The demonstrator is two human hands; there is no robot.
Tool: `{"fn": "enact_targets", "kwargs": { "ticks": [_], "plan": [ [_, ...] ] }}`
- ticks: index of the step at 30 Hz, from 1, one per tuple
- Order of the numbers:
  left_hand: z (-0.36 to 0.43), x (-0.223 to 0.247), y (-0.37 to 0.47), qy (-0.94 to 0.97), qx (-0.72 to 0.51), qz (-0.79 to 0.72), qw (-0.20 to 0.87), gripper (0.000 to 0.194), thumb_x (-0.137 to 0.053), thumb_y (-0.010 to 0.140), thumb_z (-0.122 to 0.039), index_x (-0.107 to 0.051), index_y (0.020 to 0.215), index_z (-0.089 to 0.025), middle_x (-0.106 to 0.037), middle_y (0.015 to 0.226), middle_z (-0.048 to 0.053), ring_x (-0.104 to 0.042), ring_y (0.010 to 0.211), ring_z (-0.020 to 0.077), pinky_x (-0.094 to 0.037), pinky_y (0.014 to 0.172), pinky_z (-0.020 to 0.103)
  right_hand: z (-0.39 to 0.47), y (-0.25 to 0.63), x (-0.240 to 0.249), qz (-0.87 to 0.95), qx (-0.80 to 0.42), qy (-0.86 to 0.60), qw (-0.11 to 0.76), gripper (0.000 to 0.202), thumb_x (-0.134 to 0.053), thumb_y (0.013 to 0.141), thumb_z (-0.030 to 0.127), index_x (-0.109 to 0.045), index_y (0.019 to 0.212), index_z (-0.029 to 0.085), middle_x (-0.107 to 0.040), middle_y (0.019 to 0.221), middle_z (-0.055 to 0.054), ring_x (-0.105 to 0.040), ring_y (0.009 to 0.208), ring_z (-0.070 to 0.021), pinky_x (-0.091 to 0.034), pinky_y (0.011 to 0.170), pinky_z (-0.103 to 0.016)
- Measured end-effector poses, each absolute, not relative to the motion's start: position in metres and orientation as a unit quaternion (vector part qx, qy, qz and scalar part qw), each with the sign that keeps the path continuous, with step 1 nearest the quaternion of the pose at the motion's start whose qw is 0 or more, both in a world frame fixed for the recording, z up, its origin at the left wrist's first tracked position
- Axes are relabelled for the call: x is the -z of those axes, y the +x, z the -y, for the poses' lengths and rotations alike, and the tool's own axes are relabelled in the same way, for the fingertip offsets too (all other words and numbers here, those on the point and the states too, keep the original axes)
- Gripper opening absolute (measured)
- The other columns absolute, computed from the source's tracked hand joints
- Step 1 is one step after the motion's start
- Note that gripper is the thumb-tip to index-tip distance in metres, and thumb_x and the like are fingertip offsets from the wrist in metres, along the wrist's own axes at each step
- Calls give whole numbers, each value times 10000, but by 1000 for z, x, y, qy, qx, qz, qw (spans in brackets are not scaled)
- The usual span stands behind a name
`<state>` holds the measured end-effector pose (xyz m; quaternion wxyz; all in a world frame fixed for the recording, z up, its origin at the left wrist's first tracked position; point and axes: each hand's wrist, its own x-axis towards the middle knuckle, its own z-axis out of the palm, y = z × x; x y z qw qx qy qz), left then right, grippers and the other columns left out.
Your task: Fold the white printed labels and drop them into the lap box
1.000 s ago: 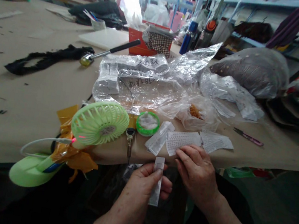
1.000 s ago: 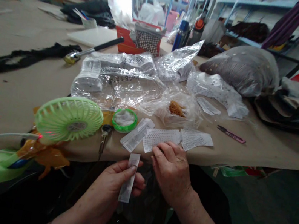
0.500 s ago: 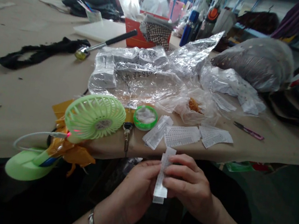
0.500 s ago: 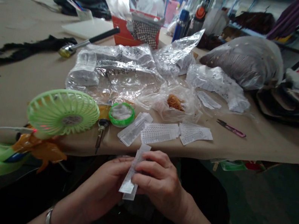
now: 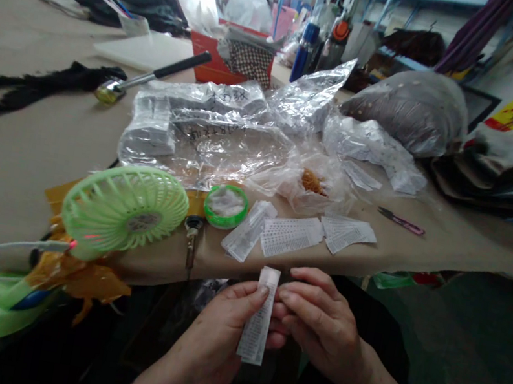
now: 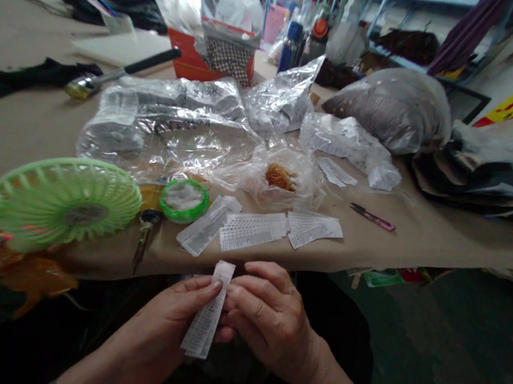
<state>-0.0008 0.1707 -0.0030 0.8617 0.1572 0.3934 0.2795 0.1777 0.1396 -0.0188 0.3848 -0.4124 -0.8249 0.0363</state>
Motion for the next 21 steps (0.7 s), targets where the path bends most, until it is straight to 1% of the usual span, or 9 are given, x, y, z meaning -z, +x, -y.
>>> {"fn": "enact_targets", "kwargs": {
  "ticks": [2, 5, 7, 8, 10, 13, 17, 21],
  "plan": [
    [-171, 2, -1, 172, -259, -420, 853, 201, -686, 779, -271, -657, 874, -97, -690, 713, 89, -633, 583, 152, -523, 571, 247, -142, 198, 21, 777, 46, -505, 374, 363, -570, 857, 166, -529, 1217, 139, -622, 1122, -123, -495, 1172, -263, -458, 974, -473],
    [-171, 3, 0, 186, -250, -433, 846, 205, -675, 787, -279, -650, 876, -96, -689, 694, 84, -639, 580, 158, -519, 557, 243, -147, 227, 26, 718, 153, -613, 294, 386, -563, 867, 222, -526, 1230, 94, -578, 1174, -180, -475, 1171, -320, -426, 965, -538],
    [-170, 5, 1, 193, -248, -437, 843, 212, -664, 795, -289, -649, 886, -99, -691, 700, 83, -644, 587, 162, -521, 557, 244, -150, 239, 29, 717, 174, -628, 248, 339, -548, 876, 212, -556, 1196, 101, -590, 1170, -170, -490, 1150, -319, -430, 947, -527],
    [-169, 6, 2, 195, -247, -438, 842, 218, -663, 796, -295, -649, 890, -99, -693, 705, 85, -648, 595, 165, -523, 559, 247, -150, 242, 30, 720, 176, -626, 243, 302, -543, 878, 193, -576, 1169, 118, -607, 1153, -151, -507, 1131, -304, -435, 940, -509],
    [-168, 8, 4, 195, -245, -441, 841, 228, -670, 789, -301, -649, 893, -99, -694, 705, 85, -650, 598, 168, -526, 560, 250, -151, 246, 31, 723, 177, -615, 260, 240, -554, 876, 171, -612, 1108, 154, -640, 1106, -111, -540, 1087, -268, -445, 931, -469],
    [-168, 8, 4, 195, -244, -442, 841, 239, -692, 770, -307, -652, 880, -98, -691, 696, 79, -642, 578, 159, -523, 548, 243, -152, 250, 32, 725, 168, -591, 311, 180, -589, 860, 164, -647, 1029, 191, -677, 1028, -72, -575, 1039, -233, -465, 912, -427],
    [-168, 5, 4, 197, -245, -448, 837, 255, -709, 755, -316, -652, 877, -99, -694, 704, 84, -644, 577, 157, -519, 545, 237, -154, 253, 33, 699, 134, -586, 387, 157, -584, 860, 161, -665, 985, 211, -685, 989, -58, -613, 995, -201, -485, 902, -395],
    [-167, 4, 5, 196, -243, -449, 837, 213, -682, 780, -288, -648, 879, -102, -694, 702, 79, -645, 580, 154, -521, 550, 239, -158, 252, 31, 685, 131, -586, 413, 114, -597, 850, 168, -666, 930, 209, -683, 941, -53, -626, 920, -184, -492, 874, -374]
  ]
}}
